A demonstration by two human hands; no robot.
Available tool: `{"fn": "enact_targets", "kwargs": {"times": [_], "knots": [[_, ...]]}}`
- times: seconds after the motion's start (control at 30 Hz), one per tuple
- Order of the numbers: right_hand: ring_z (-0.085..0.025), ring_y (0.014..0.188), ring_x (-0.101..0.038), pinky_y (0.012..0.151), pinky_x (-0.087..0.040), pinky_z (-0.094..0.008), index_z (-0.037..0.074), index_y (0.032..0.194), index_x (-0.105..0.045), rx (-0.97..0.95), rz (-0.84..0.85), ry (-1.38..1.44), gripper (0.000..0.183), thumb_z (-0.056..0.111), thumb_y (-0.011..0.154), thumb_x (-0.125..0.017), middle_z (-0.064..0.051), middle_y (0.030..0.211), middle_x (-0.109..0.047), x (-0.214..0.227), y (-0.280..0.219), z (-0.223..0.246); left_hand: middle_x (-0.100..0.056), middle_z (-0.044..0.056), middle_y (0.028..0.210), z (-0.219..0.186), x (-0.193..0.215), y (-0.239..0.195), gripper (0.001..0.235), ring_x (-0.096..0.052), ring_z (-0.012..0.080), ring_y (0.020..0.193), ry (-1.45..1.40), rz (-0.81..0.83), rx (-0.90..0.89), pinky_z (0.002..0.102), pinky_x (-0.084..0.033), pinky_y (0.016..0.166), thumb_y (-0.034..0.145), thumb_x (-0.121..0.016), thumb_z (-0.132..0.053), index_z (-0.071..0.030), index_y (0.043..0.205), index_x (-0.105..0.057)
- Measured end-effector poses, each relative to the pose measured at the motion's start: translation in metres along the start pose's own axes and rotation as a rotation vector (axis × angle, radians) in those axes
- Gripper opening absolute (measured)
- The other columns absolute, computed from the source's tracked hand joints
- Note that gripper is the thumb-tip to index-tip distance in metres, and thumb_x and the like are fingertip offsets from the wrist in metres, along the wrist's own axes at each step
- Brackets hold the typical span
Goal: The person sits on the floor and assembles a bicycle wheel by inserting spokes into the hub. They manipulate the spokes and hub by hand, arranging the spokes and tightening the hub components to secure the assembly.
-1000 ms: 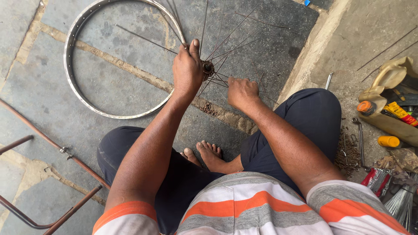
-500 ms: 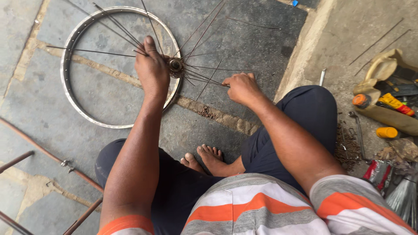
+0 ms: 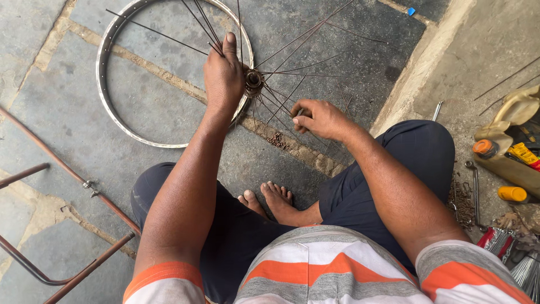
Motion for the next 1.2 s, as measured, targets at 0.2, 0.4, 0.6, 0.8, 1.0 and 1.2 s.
{"fn": "enact_targets", "kwargs": {"times": [0.2, 0.4, 0.6, 0.8, 1.0, 1.2], "knots": [[-0.017, 0.091, -0.077, 0.081, -0.065, -0.038, 0.012, 0.110, -0.074, 0.140, -0.053, -0.066, 0.026, 0.034, 0.100, -0.065, -0.005, 0.097, -0.079, -0.002, 0.008, 0.001, -0.071, 0.019, 0.080, -0.002, -0.002, 0.003, 0.066, -0.074, 0.0367, 0.080, 0.089, -0.076, -0.121, 0.052, -0.055, 0.075, 0.110, -0.040, -0.057, 0.002, 0.098, -0.067], [-0.013, 0.085, -0.072, 0.077, -0.063, -0.033, 0.010, 0.119, -0.068, 0.155, -0.246, -0.040, 0.042, 0.041, 0.092, -0.078, -0.003, 0.089, -0.073, -0.009, 0.009, 0.022, -0.072, 0.018, 0.078, -0.007, -0.008, -0.002, 0.061, -0.073, 0.0375, 0.079, 0.100, -0.061, -0.115, 0.054, -0.053, 0.073, 0.109, -0.039, -0.053, 0.000, 0.100, -0.067], [-0.010, 0.083, -0.071, 0.074, -0.060, -0.030, 0.011, 0.121, -0.069, 0.229, -0.418, 0.150, 0.038, 0.036, 0.093, -0.078, 0.000, 0.093, -0.072, -0.001, 0.013, 0.031, -0.072, 0.016, 0.069, -0.019, -0.025, -0.016, 0.054, -0.074, 0.0367, 0.071, 0.042, -0.004, -0.132, 0.052, -0.054, 0.066, 0.107, -0.039, -0.050, -0.001, 0.102, -0.062], [-0.013, 0.081, -0.068, 0.072, -0.058, -0.033, 0.004, 0.098, -0.073, 0.147, -0.308, 0.182, 0.027, 0.031, 0.097, -0.080, -0.005, 0.088, -0.071, -0.015, 0.021, 0.013, -0.068, 0.020, 0.071, -0.023, -0.041, -0.026, 0.056, -0.069, 0.0399, 0.069, 0.147, 0.016, -0.205, 0.055, -0.050, 0.063, 0.110, -0.041, -0.050, 0.001, 0.101, -0.061], [-0.016, 0.073, -0.074, 0.070, -0.065, -0.038, 0.005, 0.108, -0.064, -0.055, -0.023, 0.525, 0.018, 0.018, 0.096, -0.064, -0.007, 0.083, -0.075, -0.016, 0.020, -0.005, -0.069, 0.016, 0.073, -0.021, -0.033, -0.011, 0.057, -0.072, 0.0352, 0.069, 0.148, -0.023, -0.205, 0.052, -0.053, 0.064, 0.111, -0.037, -0.049, -0.002, 0.098, -0.066], [-0.024, 0.090, -0.072, 0.080, -0.063, -0.047, 0.009, 0.125, -0.059, 0.354, -0.520, -0.339, 0.029, 0.016, 0.098, -0.070, -0.011, 0.101, -0.072, 0.044, -0.004, 0.023, -0.069, 0.009, 0.065, -0.014, -0.020, -0.004, 0.057, -0.075, 0.0273, 0.066, 0.085, -0.001, -0.142, 0.047, -0.054, 0.064, 0.110, -0.038, -0.050, -0.004, 0.099, -0.067]]}}
Point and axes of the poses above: each hand's wrist, its own y-axis towards the middle knuckle, its own x-axis out of the back of the hand, z = x × y, the point moved 8 cm from there along y, towards the middle knuckle
